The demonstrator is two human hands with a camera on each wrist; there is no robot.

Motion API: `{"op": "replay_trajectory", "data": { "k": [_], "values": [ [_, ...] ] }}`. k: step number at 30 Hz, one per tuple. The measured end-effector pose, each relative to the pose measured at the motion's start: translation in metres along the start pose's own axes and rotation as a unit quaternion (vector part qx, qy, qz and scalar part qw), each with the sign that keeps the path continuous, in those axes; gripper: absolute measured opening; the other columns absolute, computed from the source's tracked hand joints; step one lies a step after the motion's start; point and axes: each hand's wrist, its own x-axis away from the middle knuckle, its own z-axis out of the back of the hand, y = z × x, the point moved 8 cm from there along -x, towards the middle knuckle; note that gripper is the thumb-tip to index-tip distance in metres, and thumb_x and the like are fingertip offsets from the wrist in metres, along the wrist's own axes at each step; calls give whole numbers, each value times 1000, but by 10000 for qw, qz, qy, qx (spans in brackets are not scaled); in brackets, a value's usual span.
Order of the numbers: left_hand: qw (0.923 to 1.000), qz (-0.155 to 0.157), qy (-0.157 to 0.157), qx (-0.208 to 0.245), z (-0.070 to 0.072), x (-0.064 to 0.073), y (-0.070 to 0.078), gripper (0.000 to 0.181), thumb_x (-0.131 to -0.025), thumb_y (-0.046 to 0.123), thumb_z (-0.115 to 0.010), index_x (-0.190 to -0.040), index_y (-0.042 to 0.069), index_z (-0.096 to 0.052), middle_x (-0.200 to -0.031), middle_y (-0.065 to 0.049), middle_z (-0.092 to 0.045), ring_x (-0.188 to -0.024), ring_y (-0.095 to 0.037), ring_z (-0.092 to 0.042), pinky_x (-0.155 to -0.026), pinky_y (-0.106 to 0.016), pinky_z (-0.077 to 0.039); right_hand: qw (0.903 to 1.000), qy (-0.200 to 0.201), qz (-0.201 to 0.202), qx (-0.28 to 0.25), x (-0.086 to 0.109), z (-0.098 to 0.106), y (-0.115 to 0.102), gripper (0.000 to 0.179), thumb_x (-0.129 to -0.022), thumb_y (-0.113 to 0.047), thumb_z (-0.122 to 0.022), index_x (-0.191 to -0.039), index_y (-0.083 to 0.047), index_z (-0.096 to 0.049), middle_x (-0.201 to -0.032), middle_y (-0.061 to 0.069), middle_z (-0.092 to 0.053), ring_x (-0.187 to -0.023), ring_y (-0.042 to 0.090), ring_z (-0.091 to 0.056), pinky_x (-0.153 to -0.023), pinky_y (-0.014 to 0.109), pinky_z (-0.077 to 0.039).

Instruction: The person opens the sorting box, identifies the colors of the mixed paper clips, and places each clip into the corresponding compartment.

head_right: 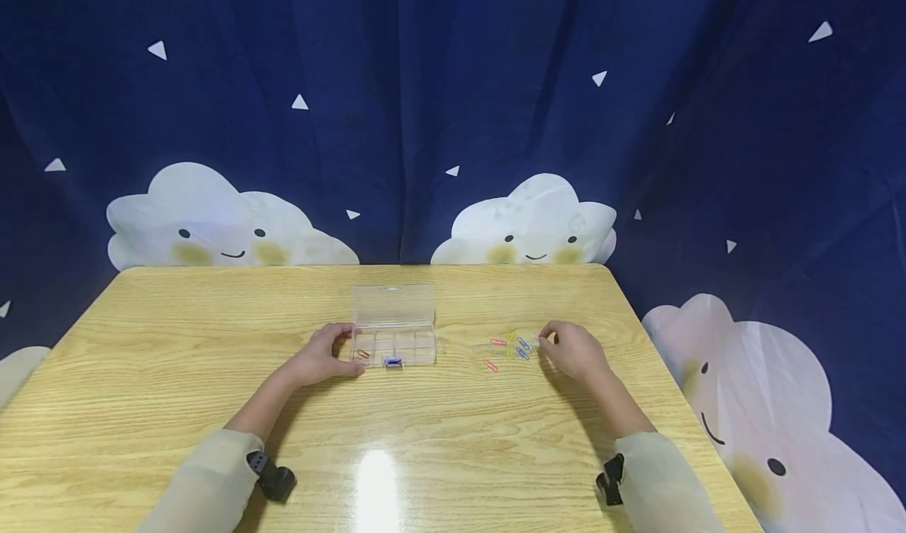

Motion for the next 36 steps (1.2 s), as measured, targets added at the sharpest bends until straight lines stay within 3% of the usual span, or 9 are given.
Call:
{"op": "replay_trajectory", "data": {
  "k": [13,36],
  "values": [
    [10000,19,26,7,1,0,2,79,-72,28,-80,-136,1,-41,-127,-15,-47,-118,-31,-39,-100,-48,-35,9998,113,151,-51,-3,4,-21,17,-90,-20,-57,-95,-7,-67,-58,-1,-44,-49,13,-36,-48,28,-29],
    [10000,-22,11,53,1,1,2,77,-72,27,-80,-135,1,-42,-127,-15,-47,-117,-31,-39,-100,-48,-35,9986,-21,431,-294,-2,-4,-57,19,-91,-21,-58,-96,-6,-69,-54,-3,-42,-46,11,-34,-47,27,-29]
  ]
}}
